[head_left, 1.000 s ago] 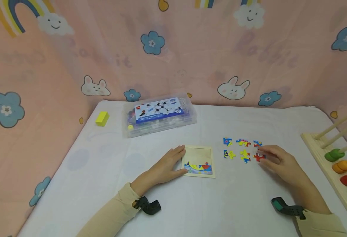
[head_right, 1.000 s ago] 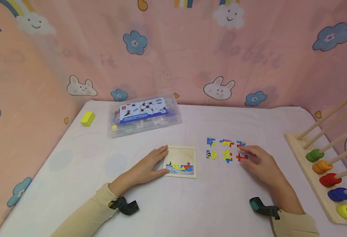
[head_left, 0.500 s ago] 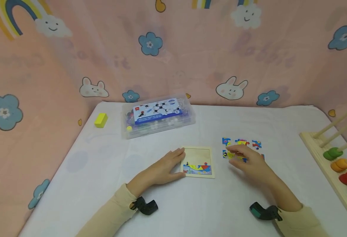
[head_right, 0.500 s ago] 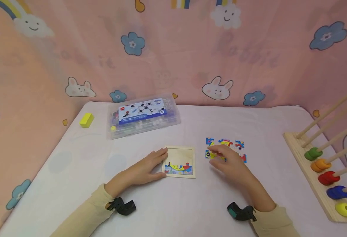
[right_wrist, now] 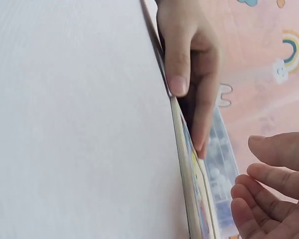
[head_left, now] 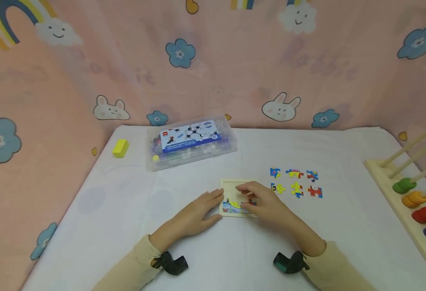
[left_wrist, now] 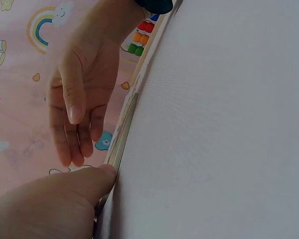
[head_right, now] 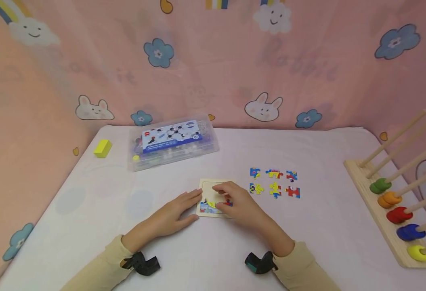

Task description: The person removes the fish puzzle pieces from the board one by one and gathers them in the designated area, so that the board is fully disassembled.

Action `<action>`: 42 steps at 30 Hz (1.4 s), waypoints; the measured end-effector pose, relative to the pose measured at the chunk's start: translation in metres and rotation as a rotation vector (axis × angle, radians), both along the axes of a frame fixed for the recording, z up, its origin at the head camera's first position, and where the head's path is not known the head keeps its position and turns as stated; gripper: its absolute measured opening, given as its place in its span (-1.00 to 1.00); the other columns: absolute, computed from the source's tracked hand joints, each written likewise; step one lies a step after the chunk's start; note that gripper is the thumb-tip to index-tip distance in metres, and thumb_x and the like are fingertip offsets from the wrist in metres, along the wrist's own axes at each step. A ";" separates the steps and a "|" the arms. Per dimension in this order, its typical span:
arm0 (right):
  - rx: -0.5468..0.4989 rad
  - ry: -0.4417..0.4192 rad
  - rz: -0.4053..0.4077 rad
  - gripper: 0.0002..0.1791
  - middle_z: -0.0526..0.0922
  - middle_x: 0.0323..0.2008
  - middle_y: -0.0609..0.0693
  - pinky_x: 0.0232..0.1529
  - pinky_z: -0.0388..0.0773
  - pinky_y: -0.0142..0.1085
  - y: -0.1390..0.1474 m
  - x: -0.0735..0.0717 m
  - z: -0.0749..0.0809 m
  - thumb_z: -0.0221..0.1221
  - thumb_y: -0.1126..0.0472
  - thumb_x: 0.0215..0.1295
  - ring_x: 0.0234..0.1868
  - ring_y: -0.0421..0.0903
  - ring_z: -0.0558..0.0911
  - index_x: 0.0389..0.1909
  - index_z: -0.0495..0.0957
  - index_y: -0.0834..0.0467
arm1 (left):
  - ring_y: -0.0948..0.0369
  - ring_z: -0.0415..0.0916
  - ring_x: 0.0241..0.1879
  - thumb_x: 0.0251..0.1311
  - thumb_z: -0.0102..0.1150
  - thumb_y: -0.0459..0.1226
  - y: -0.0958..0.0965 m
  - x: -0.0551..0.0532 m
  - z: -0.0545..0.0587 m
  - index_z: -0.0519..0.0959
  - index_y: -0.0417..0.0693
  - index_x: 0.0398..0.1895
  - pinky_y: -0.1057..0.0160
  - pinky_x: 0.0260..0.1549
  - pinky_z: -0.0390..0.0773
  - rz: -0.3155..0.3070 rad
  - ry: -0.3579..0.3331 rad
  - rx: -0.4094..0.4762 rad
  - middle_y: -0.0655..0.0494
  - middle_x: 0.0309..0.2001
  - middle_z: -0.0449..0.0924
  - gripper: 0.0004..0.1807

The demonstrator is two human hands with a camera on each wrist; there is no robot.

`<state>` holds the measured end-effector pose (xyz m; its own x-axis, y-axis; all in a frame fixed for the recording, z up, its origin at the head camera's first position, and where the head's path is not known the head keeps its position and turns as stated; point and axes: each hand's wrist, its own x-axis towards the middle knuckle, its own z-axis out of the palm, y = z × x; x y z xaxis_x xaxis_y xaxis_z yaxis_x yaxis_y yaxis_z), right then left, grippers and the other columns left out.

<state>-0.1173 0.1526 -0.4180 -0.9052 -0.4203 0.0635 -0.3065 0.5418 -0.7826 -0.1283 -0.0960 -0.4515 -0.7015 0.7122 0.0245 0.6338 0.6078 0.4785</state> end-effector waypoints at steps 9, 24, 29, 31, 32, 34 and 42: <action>0.042 0.004 0.004 -0.55 0.55 0.00 0.00 0.05 0.55 -0.17 -0.027 0.001 -0.011 0.26 0.28 0.17 -0.02 -0.11 0.55 0.11 0.49 0.21 | 0.15 0.07 0.44 0.34 0.05 -0.10 -0.002 0.000 0.000 0.25 -0.15 0.39 0.14 0.43 0.08 0.000 0.020 0.068 0.07 0.45 0.12 -0.39; 0.096 0.051 -0.013 -0.57 0.44 0.00 0.02 0.09 0.52 -0.12 -0.033 0.003 -0.020 0.31 0.36 0.09 0.00 -0.07 0.50 0.03 0.53 0.23 | 0.15 0.10 0.43 0.32 0.08 -0.11 -0.002 0.000 0.001 0.28 -0.17 0.37 0.13 0.42 0.12 0.003 0.018 0.090 0.06 0.44 0.14 -0.39; 0.057 0.038 -0.016 -0.58 0.45 -0.03 0.01 0.03 0.52 -0.20 -0.032 0.004 -0.020 0.31 0.38 0.07 -0.05 -0.11 0.49 -0.01 0.49 0.21 | 0.15 0.09 0.43 0.32 0.08 -0.12 -0.001 0.000 0.002 0.27 -0.17 0.37 0.13 0.42 0.11 0.000 0.006 0.093 0.06 0.45 0.14 -0.39; 0.038 0.032 -0.018 -0.58 0.46 -0.04 0.01 0.00 0.52 -0.24 -0.032 0.004 -0.021 0.30 0.40 0.07 -0.08 -0.13 0.47 -0.01 0.47 0.20 | 0.15 0.09 0.43 0.32 0.08 -0.12 -0.001 0.000 0.003 0.27 -0.18 0.37 0.13 0.42 0.11 0.001 0.002 0.093 0.06 0.45 0.14 -0.39; 0.030 0.028 -0.020 -0.57 0.46 -0.05 0.01 -0.01 0.51 -0.25 -0.033 0.004 -0.021 0.30 0.40 0.07 -0.09 -0.14 0.46 -0.01 0.46 0.20 | 0.15 0.09 0.43 0.32 0.08 -0.12 -0.001 0.000 0.003 0.27 -0.18 0.37 0.13 0.42 0.11 0.001 0.002 0.093 0.06 0.44 0.14 -0.39; 0.026 0.024 -0.026 -0.57 0.48 -0.05 0.00 -0.03 0.50 -0.26 -0.033 0.004 -0.020 0.30 0.40 0.07 -0.11 -0.15 0.45 0.00 0.45 0.18 | 0.15 0.09 0.43 0.32 0.08 -0.13 -0.002 0.000 0.003 0.27 -0.17 0.37 0.13 0.42 0.11 0.001 0.002 0.092 0.06 0.44 0.14 -0.39; 0.066 -0.001 -0.081 -0.55 0.57 -0.03 -0.05 -0.01 0.51 -0.20 -0.034 0.007 -0.017 0.33 0.31 0.08 -0.03 -0.14 0.43 0.03 0.49 0.12 | 0.15 0.08 0.43 0.32 0.08 -0.13 -0.001 0.000 0.002 0.27 -0.19 0.37 0.13 0.43 0.10 -0.005 0.007 0.095 0.04 0.44 0.15 -0.39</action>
